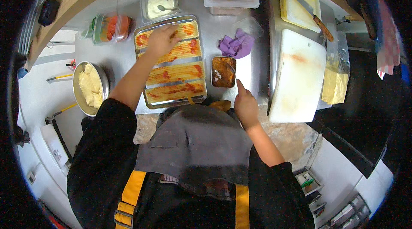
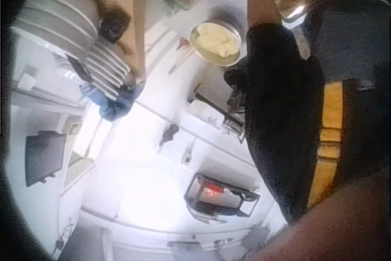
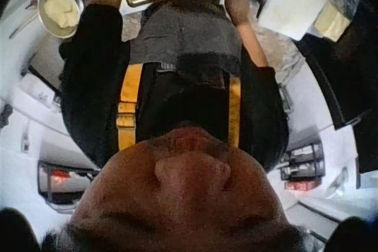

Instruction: The person spreads tomato sauce onto several tortillas laid out on a metal tray, then adds a brown filling to each tortilla using a spoon. The person works methodically across the tray, preparing multiple tacos in sequence.

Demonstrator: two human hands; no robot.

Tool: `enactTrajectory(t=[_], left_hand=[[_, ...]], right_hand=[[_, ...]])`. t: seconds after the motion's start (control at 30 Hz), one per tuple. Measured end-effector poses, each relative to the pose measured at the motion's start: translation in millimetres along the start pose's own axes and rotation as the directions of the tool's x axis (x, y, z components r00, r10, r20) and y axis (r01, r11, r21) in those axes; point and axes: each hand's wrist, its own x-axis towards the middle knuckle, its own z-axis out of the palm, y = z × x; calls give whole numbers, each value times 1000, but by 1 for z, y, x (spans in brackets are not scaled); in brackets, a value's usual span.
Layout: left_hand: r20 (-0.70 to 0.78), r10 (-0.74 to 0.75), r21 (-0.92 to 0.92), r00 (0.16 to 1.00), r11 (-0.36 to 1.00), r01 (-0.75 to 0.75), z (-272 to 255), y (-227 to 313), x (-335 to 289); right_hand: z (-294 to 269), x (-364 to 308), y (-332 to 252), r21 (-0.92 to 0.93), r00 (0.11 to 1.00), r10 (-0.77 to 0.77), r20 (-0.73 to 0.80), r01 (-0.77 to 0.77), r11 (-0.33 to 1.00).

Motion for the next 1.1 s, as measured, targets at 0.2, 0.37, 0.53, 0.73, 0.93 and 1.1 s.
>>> enactTrajectory(t=[0.2,0.37,0.53,0.73,0.93,1.1], left_hand=[[235,6,-104,972,994,19,44,139,-87],[430,-94,-114,898,981,157,61,181,-99],[343,-88,-133,935,981,141,73,182,-107],[274,-88,-123,958,985,125,82,186,-112],[286,-90,-140,954,981,134,79,188,-113],[295,-125,-78,947,985,154,81,191,-112]], right_hand=[[19,13,1,-185,984,16,177,18,983],[39,13,11,-235,972,-28,235,85,968],[41,19,14,-237,951,-80,298,155,959],[44,32,4,-136,932,-33,360,88,987],[32,33,4,-23,876,38,481,-31,999],[18,13,10,-39,853,-42,520,73,997]])
